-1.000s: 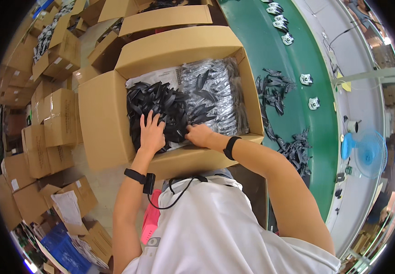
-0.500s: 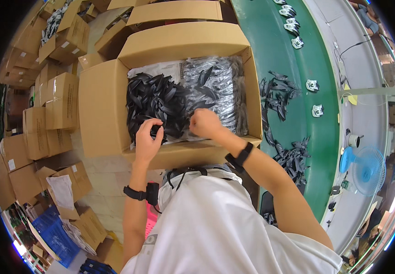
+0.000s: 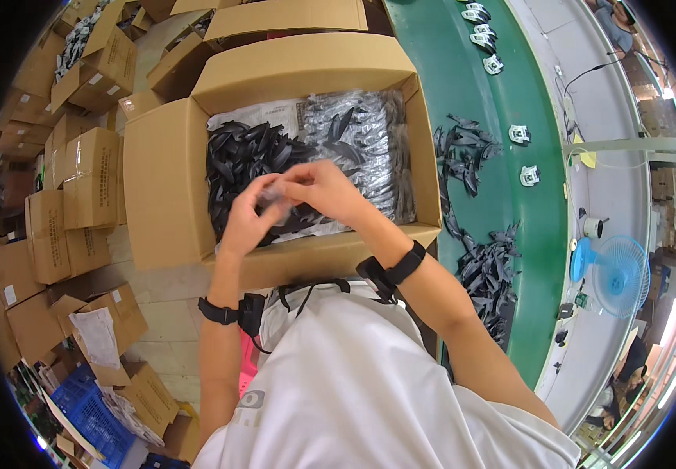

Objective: Assemble electronic housing components on a production line.

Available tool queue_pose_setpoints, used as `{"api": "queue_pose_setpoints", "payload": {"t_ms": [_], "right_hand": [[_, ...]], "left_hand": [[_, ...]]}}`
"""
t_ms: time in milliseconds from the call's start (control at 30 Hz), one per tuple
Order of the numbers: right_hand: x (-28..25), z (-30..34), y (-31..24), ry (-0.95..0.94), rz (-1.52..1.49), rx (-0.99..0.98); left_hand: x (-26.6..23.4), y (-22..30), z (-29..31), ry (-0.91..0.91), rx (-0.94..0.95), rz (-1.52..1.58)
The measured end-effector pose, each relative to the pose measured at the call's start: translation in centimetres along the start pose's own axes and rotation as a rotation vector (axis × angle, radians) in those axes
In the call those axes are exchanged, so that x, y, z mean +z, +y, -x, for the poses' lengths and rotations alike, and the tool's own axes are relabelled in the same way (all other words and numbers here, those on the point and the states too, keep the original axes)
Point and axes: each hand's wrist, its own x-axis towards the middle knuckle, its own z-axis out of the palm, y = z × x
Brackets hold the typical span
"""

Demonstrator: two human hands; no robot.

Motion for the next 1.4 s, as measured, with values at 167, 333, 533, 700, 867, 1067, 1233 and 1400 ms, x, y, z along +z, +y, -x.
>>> {"api": "queue_pose_setpoints", "payload": {"t_ms": [167, 333, 533, 700, 867, 1067, 1233, 1400], "right_hand": [[-2.7, -1.2, 6.5, 0.018, 0.77, -0.046], [-1.1, -0.4, 12.7, -0.242, 1.597, -0.331], [-1.3, 0.0, 10.2, -0.014, 1.428, -0.479], [-2.6, 1.4, 6.7, 0.153, 0.951, -0.409], [-2.4, 1.7, 3.8, 0.202, 0.381, -0.254], [0.8, 0.7, 0.3, 0.048, 0.042, -0.069], [-1.9, -0.2, 2.9, 0.263, 0.466, -0.193], [-3.2, 0.1, 11.2, -0.248, 1.152, -0.256]], "left_hand": [[-3.9, -3.0, 1.3, 0.093, -0.281, 0.06], [-4.5, -3.0, 2.5, 0.341, -0.264, 0.332], [-4.7, -3.0, 4.4, 0.281, -0.297, 0.322], [-4.2, -3.1, 4.2, 0.228, -0.302, 0.34], [-2.7, -2.3, 2.8, 0.169, -0.304, 0.374], [-1.1, -1.0, 0.8, -0.033, -0.11, -0.004], [-3.9, -2.2, 0.8, 0.153, -0.259, 0.157], [-3.0, -2.6, 1.1, 0.023, -0.25, 0.209]]}}
